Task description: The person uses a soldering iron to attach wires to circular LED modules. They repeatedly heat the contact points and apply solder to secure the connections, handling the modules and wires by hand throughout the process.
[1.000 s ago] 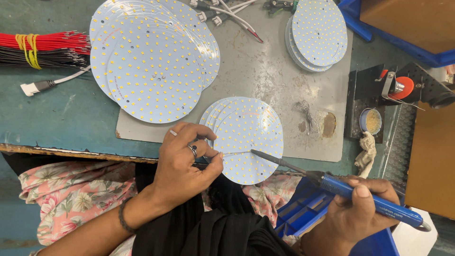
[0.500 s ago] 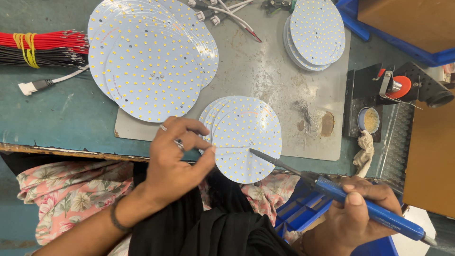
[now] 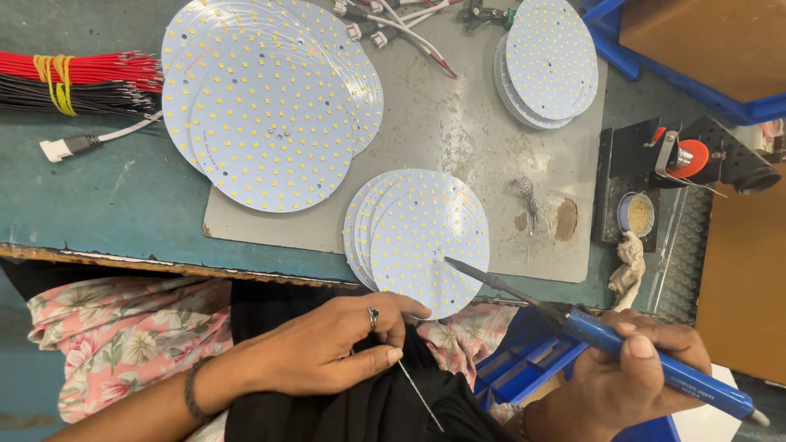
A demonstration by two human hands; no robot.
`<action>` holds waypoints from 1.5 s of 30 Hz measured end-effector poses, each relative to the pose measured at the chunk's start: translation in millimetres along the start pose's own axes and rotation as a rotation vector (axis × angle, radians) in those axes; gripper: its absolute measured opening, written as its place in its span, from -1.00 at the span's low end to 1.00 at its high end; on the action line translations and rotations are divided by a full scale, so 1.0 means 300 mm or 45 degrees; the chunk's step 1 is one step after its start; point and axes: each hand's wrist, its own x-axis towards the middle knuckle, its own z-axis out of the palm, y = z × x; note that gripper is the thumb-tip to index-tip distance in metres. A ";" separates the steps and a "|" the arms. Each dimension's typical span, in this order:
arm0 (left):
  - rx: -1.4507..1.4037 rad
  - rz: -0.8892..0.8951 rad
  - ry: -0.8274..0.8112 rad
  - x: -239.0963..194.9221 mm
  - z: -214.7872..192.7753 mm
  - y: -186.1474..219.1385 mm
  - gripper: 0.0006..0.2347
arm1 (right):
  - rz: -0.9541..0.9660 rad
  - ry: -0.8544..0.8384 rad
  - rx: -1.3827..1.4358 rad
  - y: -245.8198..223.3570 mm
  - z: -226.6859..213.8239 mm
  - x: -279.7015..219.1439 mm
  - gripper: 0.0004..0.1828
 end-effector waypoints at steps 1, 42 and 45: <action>0.017 0.036 0.012 -0.001 0.001 -0.002 -0.89 | -0.029 0.053 0.006 0.010 -0.001 -0.008 -0.74; 0.802 0.195 1.005 0.087 -0.076 0.021 -0.94 | 0.043 0.015 -0.212 -0.014 0.105 -0.001 -0.64; 0.864 0.209 1.031 0.088 -0.079 0.010 -0.93 | 0.115 0.046 -0.067 -0.009 0.106 -0.006 -0.66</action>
